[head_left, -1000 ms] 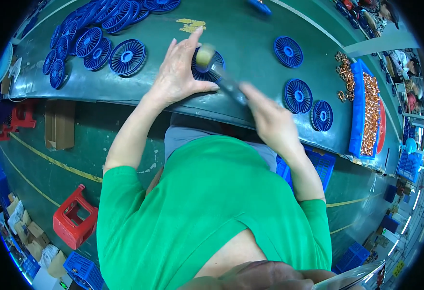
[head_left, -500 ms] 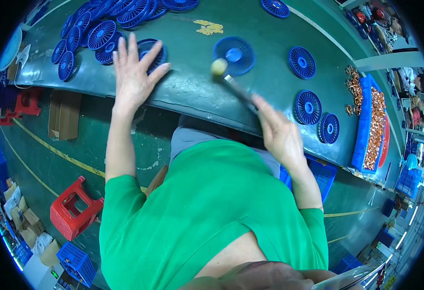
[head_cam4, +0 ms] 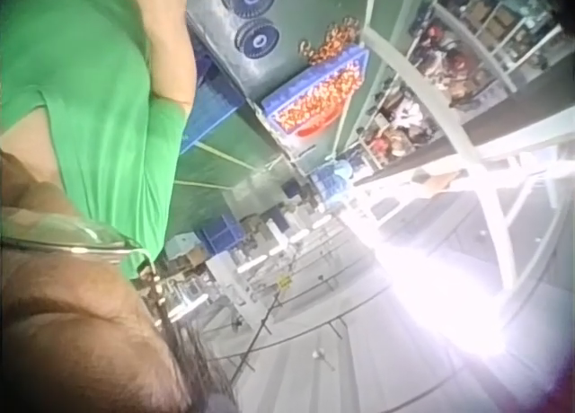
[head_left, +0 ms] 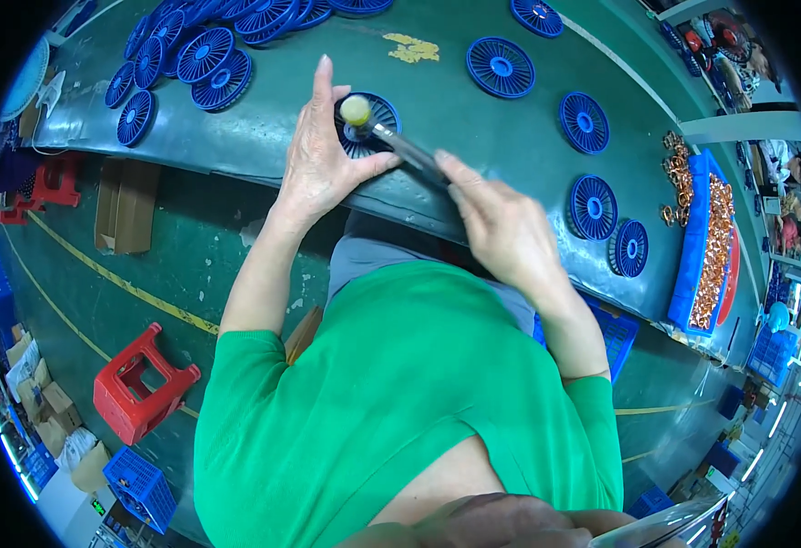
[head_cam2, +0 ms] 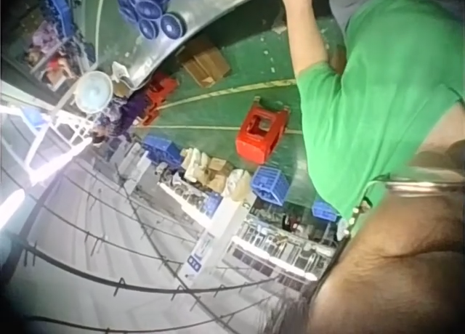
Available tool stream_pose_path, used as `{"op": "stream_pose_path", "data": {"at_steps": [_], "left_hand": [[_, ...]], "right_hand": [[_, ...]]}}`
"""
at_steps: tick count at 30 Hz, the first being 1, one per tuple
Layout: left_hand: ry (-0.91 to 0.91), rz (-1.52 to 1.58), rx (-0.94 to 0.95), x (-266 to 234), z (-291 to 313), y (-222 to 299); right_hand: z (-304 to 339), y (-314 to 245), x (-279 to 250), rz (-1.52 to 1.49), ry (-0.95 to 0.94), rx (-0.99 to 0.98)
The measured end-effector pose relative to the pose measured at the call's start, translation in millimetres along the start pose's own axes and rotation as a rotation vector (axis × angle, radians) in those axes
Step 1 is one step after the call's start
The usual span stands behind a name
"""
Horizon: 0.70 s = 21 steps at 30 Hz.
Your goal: The person assembles small metal components into blue plastic fan housings using a small hammer.
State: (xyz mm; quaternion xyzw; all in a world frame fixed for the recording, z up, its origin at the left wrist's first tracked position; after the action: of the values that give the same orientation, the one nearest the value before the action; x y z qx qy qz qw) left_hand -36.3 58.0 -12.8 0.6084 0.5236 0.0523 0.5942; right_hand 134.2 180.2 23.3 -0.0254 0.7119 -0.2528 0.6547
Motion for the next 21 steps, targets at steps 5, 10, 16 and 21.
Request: {"op": "stream_pose_path", "data": {"at_steps": [5, 10, 16, 21], "left_hand": [[-0.04, -0.077, 0.079, 5, -2, 6], [0.004, -0.044, 0.39, 2, 0, 31], [-0.297, -0.229, 0.595, 58, -16, 75], [-0.611, -0.263, 0.548, 114, -54, 76]], "right_hand": [[37, 50, -41, -0.268, 0.324, 0.13], [124, 131, -76, 0.212, 0.534, 0.537], [149, 151, -50, 0.082, 0.457, 0.586], [86, 135, -33, 0.274, 0.292, 0.427]]}}
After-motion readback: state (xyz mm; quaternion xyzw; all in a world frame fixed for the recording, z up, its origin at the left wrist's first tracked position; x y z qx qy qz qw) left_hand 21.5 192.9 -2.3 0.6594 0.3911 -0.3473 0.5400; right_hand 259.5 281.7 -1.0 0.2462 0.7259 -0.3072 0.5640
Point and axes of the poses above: each hand's wrist, its own z-axis away from the middle knuckle, its own x-axis out of the palm, y = z × x, the point moved 6 cm from there along -z, towards the middle knuckle, and after that the axes turned 5 degrees about z, right-handed, at the moved point
